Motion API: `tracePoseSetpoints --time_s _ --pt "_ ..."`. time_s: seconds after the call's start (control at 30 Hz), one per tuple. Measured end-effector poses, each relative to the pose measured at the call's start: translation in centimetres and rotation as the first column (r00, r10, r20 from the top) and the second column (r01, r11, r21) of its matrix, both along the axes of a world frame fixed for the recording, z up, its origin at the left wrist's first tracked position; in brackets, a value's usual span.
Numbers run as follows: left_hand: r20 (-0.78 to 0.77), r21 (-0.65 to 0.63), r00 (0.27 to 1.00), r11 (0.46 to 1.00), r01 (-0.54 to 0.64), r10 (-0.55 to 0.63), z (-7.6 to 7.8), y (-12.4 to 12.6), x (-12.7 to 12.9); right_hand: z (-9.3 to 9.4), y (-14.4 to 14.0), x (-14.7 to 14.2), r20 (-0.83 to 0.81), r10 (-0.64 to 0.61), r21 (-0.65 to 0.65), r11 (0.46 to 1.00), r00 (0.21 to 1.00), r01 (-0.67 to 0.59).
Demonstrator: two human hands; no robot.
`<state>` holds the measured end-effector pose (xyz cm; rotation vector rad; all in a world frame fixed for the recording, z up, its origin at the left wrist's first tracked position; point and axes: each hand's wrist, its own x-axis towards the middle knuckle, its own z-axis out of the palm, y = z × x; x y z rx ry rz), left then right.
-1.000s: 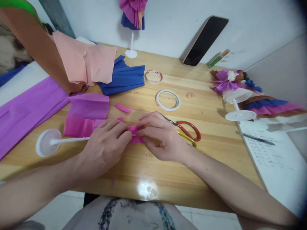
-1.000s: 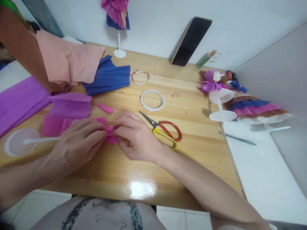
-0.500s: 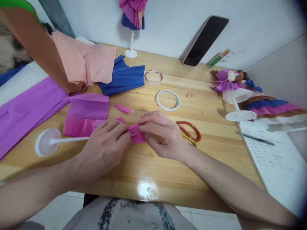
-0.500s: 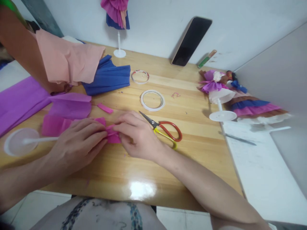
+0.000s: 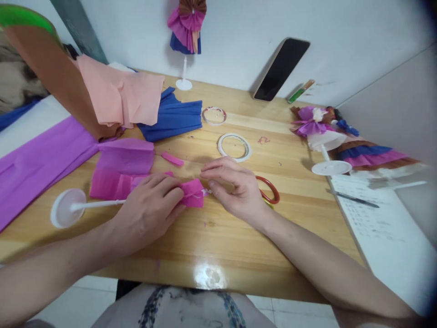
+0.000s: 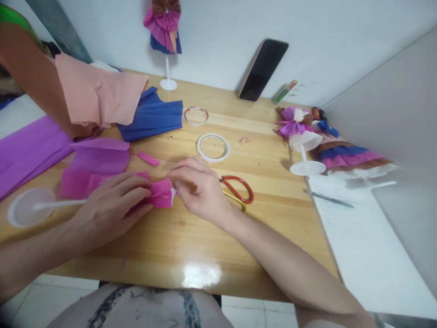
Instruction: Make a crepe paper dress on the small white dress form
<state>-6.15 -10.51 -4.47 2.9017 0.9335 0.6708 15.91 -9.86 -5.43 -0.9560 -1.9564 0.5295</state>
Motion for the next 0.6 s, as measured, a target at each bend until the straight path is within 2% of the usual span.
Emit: tracePoseSetpoints --time_s 0.1,0.2,0.43,0.6 --pt "0.065 -0.071 0.997 0.997 -0.043 0.048 -0.26 0.23 -0.2 0.47 -0.19 0.13 0.031 0.054 0.014 0.998 0.998 -0.055" --pt "0.064 -0.093 0.995 0.993 -0.071 0.077 -0.34 0.24 -0.27 0.75 -0.35 0.21 0.118 0.081 0.023 0.996 0.99 -0.085" --pt "0.091 0.079 0.995 0.996 -0.047 0.04 -0.16 0.27 -0.1 0.31 -0.41 0.1 0.222 0.056 -0.033 0.998 0.973 -0.05" --pt "0.115 0.04 0.99 0.995 -0.088 0.083 -0.24 0.3 -0.12 0.03 -0.54 0.07 0.257 -0.014 -0.068 0.997 0.966 0.033"
